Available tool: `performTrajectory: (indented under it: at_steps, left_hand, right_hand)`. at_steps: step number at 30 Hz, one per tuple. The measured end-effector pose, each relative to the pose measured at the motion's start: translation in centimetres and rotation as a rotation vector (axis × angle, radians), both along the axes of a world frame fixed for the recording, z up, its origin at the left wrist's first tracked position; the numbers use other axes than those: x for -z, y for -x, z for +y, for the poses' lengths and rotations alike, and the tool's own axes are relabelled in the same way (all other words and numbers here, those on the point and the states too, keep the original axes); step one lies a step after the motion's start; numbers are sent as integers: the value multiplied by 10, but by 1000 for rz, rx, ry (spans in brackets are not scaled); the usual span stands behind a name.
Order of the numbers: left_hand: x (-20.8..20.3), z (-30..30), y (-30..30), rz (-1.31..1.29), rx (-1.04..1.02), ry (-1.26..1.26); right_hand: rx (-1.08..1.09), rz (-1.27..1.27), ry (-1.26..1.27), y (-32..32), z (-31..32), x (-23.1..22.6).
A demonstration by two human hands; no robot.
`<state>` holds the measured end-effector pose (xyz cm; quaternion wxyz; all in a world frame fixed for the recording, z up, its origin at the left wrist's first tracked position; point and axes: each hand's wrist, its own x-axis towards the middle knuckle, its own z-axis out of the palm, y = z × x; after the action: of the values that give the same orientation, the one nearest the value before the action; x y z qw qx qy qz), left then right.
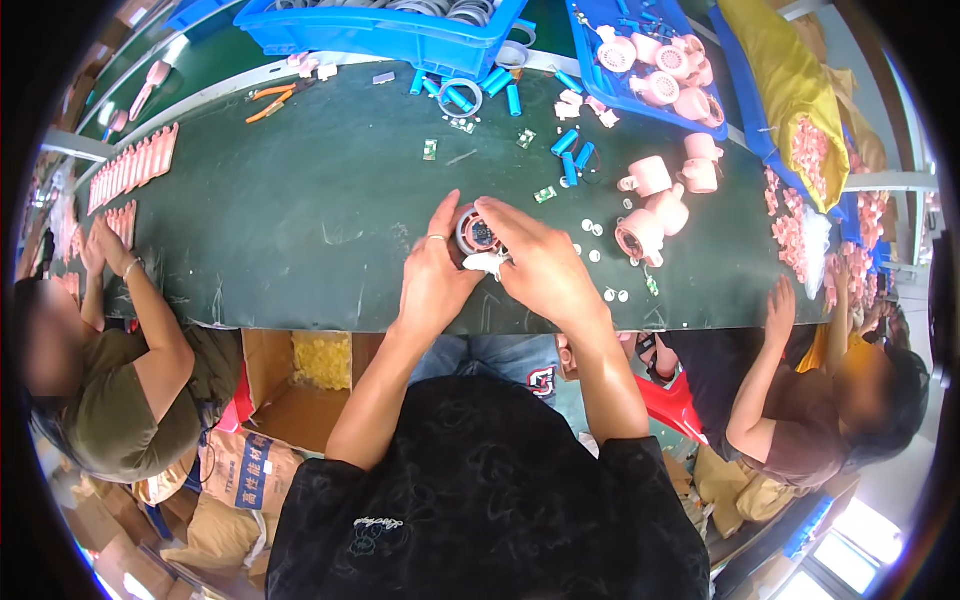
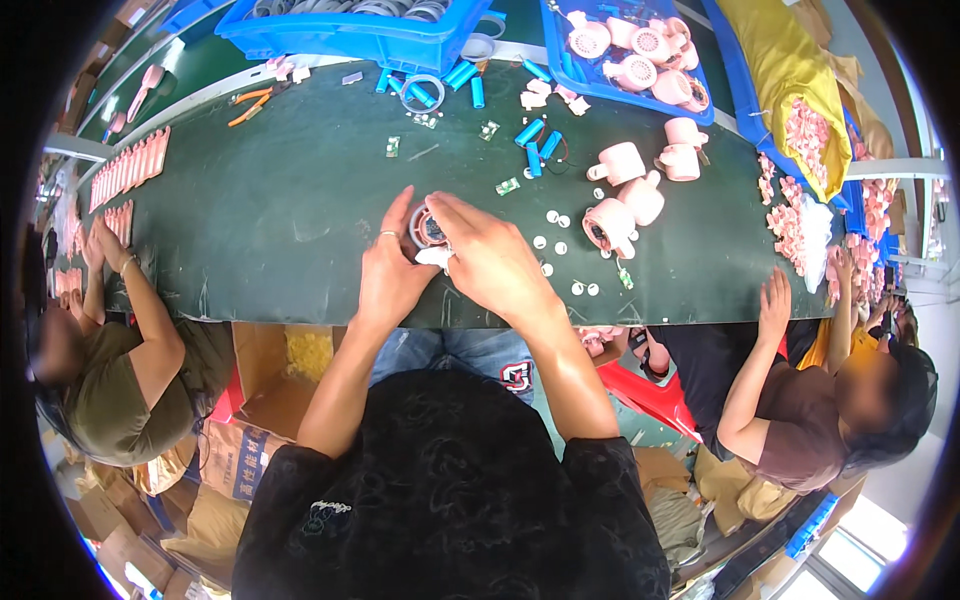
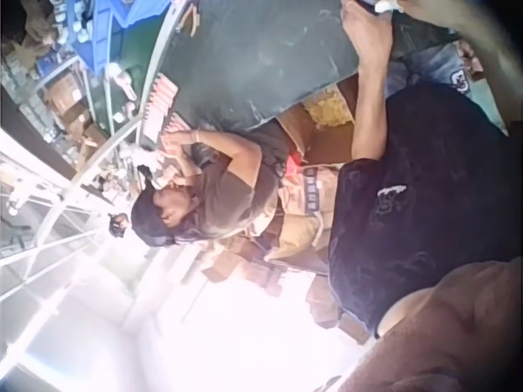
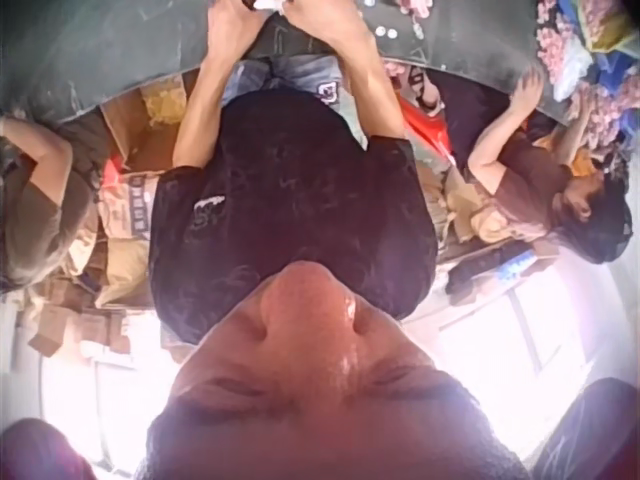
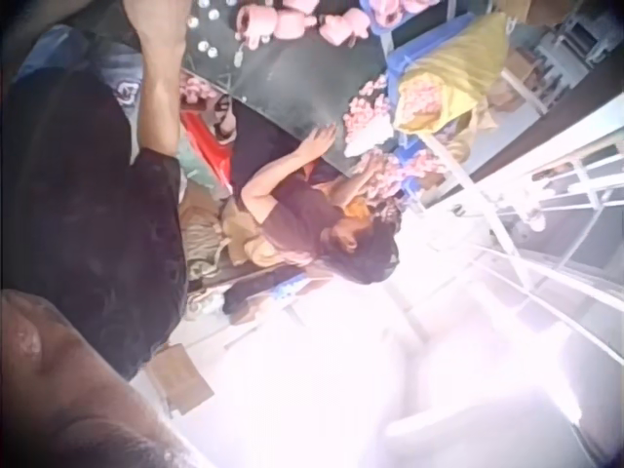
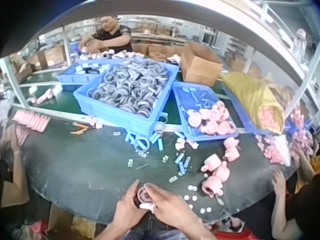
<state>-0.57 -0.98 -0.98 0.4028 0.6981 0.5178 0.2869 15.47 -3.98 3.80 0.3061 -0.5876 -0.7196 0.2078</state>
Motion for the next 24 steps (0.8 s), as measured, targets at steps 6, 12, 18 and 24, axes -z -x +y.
performTrajectory:
  at_steps: [6, 12, 18, 24]
  left_hand:
    - [-6, 34, 34, -724, 280, 625]
    - [5, 22, 11, -764, 109, 591]
    - [17, 26, 6, -466, 104, 381]
    - [4, 18, 10, -504, 118, 413]
  right_hand:
    - [3, -30, -8, -1, 2, 0]
    - [19, 77, 35, 0, -2, 9]
    - [260, 371, 224, -18, -4, 36]
    - [400, 857, 432, -8, 7, 45]
